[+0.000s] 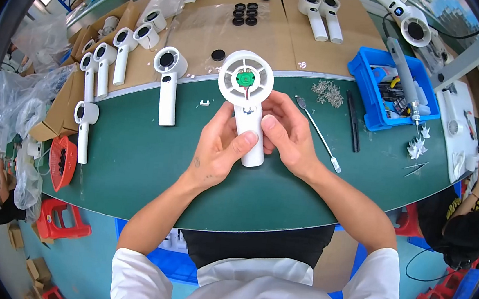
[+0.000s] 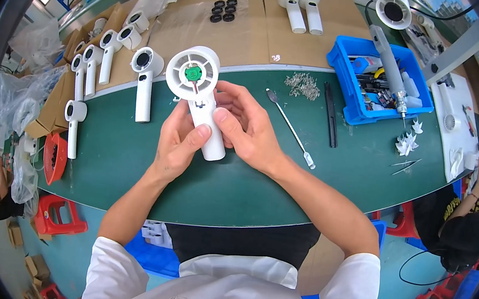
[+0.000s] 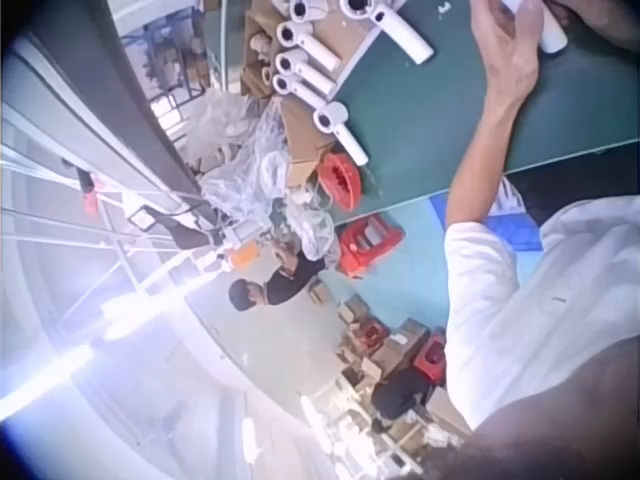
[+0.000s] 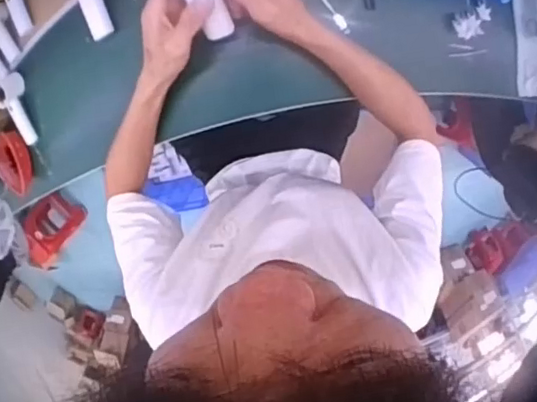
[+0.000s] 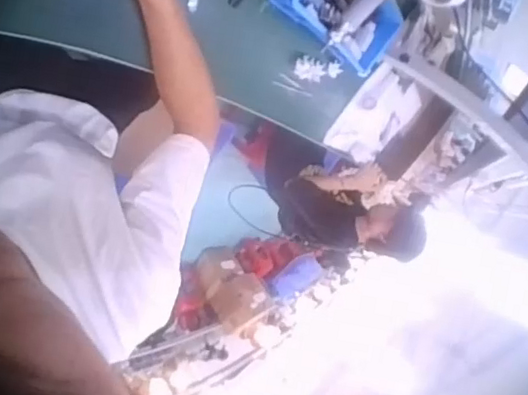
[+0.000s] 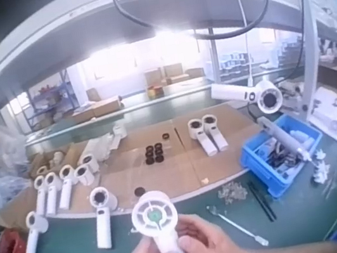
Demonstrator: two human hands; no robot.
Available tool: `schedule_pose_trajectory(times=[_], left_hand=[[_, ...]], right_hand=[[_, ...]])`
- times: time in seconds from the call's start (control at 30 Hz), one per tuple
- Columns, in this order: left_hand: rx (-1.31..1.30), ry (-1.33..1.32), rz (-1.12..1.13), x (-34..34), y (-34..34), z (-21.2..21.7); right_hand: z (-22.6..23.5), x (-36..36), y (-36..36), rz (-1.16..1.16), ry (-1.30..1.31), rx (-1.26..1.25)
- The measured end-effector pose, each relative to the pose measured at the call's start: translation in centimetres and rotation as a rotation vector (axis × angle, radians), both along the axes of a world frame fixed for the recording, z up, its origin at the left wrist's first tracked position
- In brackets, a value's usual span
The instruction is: The person assembles a portable fan by fitting casing parts together, adjusting wires inside the handle using tweezers, testing the digital display and controls by hand, and driving a screw into the base using a power screwdriver.
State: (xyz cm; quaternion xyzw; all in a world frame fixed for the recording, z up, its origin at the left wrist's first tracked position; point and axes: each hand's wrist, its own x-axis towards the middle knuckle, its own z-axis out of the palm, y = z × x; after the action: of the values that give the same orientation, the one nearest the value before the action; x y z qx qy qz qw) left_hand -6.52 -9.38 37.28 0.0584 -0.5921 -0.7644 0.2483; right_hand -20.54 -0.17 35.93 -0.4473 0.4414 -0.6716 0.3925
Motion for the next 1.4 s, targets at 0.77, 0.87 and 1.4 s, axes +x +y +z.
schedule_pose_trajectory(times=[0.77, 0.87, 1.4], left_hand=[[-0.005, -0.002, 0.063, -0.1, 0.4, -0.4], [-0.081, -0.053, 0.197, 0.6, 0.6, -0.1], [0.234, -0.347, 0.331, 3.0, 12.2, -1.9]], right_hand=[[-0.4, -0.9, -0.9, -0.333, 0.115, -0.043], [1.8, -2.5, -0.3, -0.508, 0.087, -0.013], [0.6, -4.3, 10.4, -0.744, 0.873, 0.248]])
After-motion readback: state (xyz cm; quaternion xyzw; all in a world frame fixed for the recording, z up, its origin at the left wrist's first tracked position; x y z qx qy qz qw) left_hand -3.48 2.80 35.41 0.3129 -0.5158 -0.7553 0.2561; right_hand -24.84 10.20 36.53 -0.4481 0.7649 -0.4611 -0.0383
